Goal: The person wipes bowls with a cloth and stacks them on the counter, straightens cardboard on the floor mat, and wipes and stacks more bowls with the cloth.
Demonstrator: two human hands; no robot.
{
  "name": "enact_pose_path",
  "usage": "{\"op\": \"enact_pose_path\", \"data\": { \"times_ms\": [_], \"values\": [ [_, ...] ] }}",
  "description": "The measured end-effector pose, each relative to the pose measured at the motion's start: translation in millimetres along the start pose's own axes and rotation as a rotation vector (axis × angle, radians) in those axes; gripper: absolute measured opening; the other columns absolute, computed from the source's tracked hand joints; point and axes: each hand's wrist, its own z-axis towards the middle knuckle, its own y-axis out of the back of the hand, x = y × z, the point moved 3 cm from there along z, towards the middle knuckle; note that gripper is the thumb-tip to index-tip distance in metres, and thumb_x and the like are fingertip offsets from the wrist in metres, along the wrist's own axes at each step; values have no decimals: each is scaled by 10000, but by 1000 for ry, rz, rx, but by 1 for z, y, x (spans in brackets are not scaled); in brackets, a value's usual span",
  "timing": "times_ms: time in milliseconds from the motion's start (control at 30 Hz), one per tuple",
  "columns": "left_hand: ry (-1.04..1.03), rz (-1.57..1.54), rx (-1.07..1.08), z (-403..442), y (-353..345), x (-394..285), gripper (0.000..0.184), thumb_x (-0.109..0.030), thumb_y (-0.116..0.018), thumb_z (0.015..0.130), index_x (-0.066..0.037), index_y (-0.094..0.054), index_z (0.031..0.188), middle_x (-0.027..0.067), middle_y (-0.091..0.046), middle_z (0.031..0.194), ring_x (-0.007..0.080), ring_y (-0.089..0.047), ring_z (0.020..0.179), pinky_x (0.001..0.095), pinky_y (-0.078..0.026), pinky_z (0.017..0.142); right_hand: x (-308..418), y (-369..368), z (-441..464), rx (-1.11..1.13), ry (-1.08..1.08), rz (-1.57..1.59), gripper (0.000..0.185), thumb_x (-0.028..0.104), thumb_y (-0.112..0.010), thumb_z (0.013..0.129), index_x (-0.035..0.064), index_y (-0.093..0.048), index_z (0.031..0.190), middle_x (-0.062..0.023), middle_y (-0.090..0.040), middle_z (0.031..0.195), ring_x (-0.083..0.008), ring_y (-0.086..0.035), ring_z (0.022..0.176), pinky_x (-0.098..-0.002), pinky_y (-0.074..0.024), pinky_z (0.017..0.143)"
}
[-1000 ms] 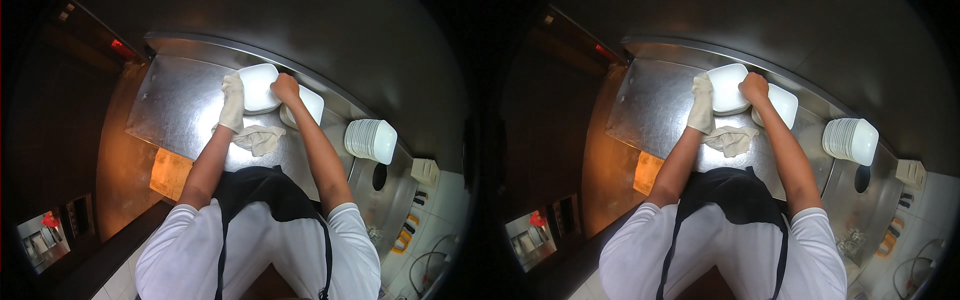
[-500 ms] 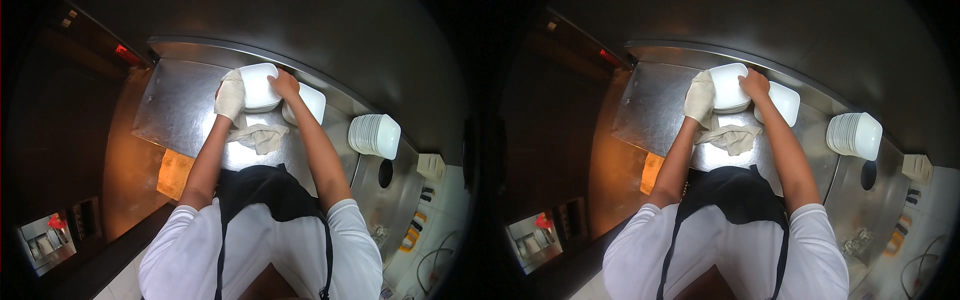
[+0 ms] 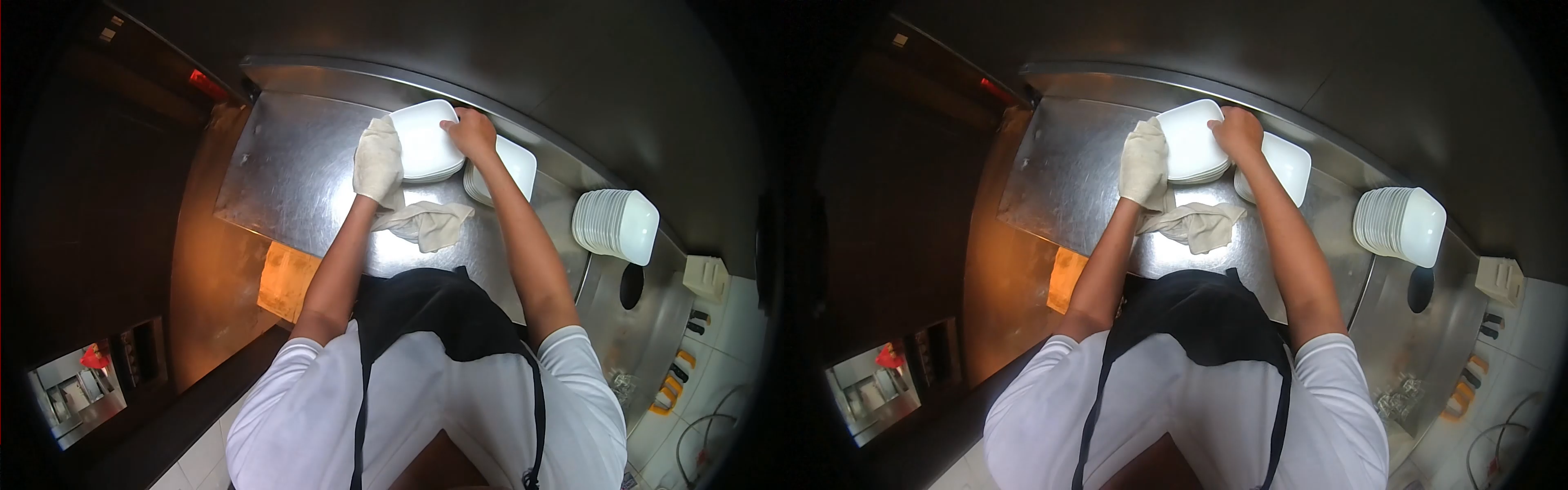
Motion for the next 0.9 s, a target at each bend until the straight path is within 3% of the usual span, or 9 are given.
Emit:
{"op": "enact_pose_path", "data": {
  "times_ms": [133, 233, 333, 433, 500, 633, 733, 800, 900],
  "values": [
    [-44, 48, -11, 0, -8, 4, 182, -94, -558, 822, -39, -633, 979, 204, -662, 930, 396, -661, 898, 477, -534, 783, -7, -11, -3, -54, 73, -47, 340, 331, -721, 898, 36, -744, 1067, -218, -741, 1033, -397, -702, 1007, -493, -545, 882],
    [-24, 13, -46, -1, -7, 5, 192, -148, -553, 923, -34, -643, 1048, 192, -655, 879, 382, -668, 865, 456, -539, 808, -6, -16, -16, -96, 79, -97, 315, 293, -674, 940, -7, -721, 1022, -248, -733, 1007, -413, -706, 977, -501, -556, 855],
    [507, -867, -76, -9, -1, -4, 314, -292, -509, 1047, -30, -635, 1164, 192, -673, 1046, 297, -675, 988, 418, -527, 867, -11, -26, -17, -82, 32, -83, 324, 276, -601, 984, -36, -686, 995, -271, -724, 1000, -432, -705, 952, -526, -552, 838],
    [488, -945, -136, -20, -43, 13, 470, -426, -446, 1092, -38, -601, 1308, 167, -605, 1328, 214, -591, 1207, 365, -475, 995, -11, -31, -20, -91, 12, -34, 312, 241, -542, 1011, -50, -656, 995, -285, -716, 991, -450, -706, 918, -548, -546, 831],
    [523, -1130, -254, -20, -54, 11, 454, -394, -451, 1087, -52, -586, 1351, 133, -535, 1427, 190, -517, 1303, 350, -428, 1065, -9, -33, -23, -121, -28, -13, 301, 231, -536, 1011, -51, -641, 1028, -292, -712, 1012, -458, -703, 932, -549, -547, 831],
    [639, -1198, -323, -16, -42, -1, 545, -392, -366, 1101, -28, -493, 1487, 168, -460, 1449, 287, -389, 1449, 360, -291, 1210, -3, -45, -31, -205, -80, 10, 233, 119, -539, 948, -81, -615, 1039, -307, -697, 1030, -464, -714, 914, -524, -573, 826],
    [695, -1200, -353, -11, -34, -7, 495, -354, -369, 1100, -26, -526, 1436, 145, -457, 1452, 262, -441, 1396, 363, -343, 1174, -9, -46, -26, -127, -106, 13, 269, 119, -522, 939, -94, -597, 1085, -319, -688, 1078, -471, -706, 951, -526, -567, 855],
    [624, -1270, -334, -13, -77, 27, 455, -335, -395, 1090, -1, -570, 1345, 139, -518, 1379, 246, -491, 1329, 363, -370, 1145, -11, -42, -25, -55, -136, -16, 301, 170, -513, 979, -89, -593, 1111, -319, -688, 1107, -475, -692, 1000, -539, -551, 876],
    [651, -1569, -306, -7, -123, 67, 398, -303, -439, 1070, 25, -618, 1206, 115, -612, 1215, 223, -575, 1183, 354, -432, 1072, -8, -34, -25, -16, -161, -2, 300, 157, -528, 940, -88, -617, 1089, -324, -696, 1094, -476, -690, 1015, -533, -549, 893]
  ]
}}
